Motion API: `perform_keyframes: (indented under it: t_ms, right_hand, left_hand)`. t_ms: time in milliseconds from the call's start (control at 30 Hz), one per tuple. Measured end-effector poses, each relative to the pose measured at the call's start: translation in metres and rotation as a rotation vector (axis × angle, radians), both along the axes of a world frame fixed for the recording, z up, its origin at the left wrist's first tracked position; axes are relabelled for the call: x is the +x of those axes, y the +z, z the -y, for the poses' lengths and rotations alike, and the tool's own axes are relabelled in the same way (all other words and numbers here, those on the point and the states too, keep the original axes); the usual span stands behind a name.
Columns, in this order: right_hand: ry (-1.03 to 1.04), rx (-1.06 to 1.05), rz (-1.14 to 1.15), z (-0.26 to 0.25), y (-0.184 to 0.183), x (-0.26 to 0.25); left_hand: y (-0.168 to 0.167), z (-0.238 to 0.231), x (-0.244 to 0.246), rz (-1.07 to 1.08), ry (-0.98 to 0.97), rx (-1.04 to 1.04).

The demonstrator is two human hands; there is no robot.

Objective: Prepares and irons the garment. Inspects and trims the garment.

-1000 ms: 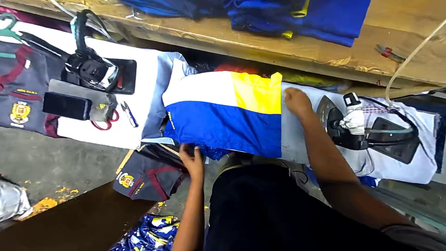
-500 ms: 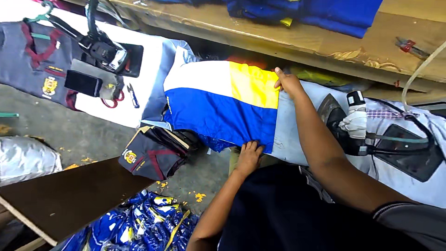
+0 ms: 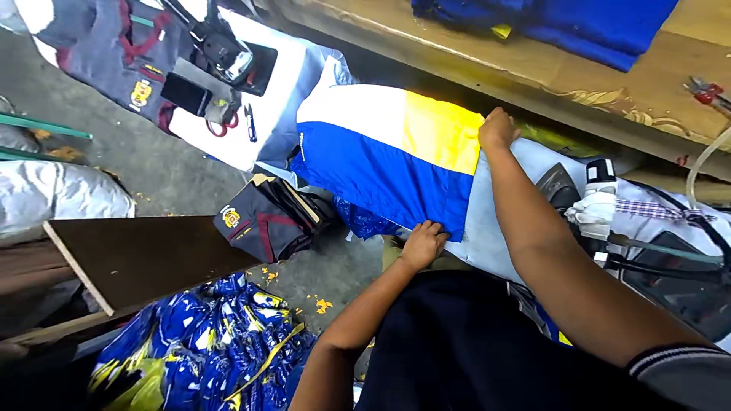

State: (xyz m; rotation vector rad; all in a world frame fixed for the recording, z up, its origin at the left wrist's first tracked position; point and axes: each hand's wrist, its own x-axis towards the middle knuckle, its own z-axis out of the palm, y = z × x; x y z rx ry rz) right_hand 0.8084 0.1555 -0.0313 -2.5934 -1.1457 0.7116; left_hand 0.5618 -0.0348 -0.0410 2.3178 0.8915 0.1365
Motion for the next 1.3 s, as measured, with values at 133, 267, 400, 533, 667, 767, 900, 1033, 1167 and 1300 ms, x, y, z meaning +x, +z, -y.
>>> perform_keyframes:
  t_ms: [133,267,400,533,667,767,900,1033,1167,1300]
  right_hand:
    - [-0.158,0.008,0.044,0.023,0.0,0.028]
    - [-0.228,0.017,0.114,0.044,-0.008,0.048]
    - [-0.091,0.171,0.126,0.05,0.005,0.031]
    - [0.101,0.027,0.075,0.065,0.01,0.003]
    - [0.176,-0.026,-0.043,0.091,0.046,-0.005]
    - [0.101,0.194,0.038,0.126,0.091,0.007]
    - [-0.2,0.174,0.197,0.174,0.122,0.051]
    - [-0.424,-0.051,-0.102,0.193,0.103,0.081]
    - [-0.317,-0.079,-0.193,0.204,0.094,0.099]
    - [-0.165,-0.124,-0.137,0.237,0.124,0.112]
  left_hand:
    - [0.003,0.013,0.023,0.143,-0.088,-0.042]
    - [-0.003,0.016,0.034,0.17,-0.197,-0.127]
    - [-0.004,0.017,0.035,0.111,-0.313,-0.146]
    - [0.005,0.013,0.032,0.192,-0.326,-0.157]
    - [0.016,0.0,0.014,0.336,-0.127,-0.105]
    - [0.022,-0.017,-0.011,0.338,0.035,-0.074]
    - [0.016,-0.045,-0.041,0.263,0.112,-0.024]
    - [0.009,-0.07,-0.051,0.195,0.055,0.031]
    - [0.003,-0.081,-0.044,0.049,0.036,0.08]
    - [0.004,-0.074,-0.038,-0.04,0.069,0.105]
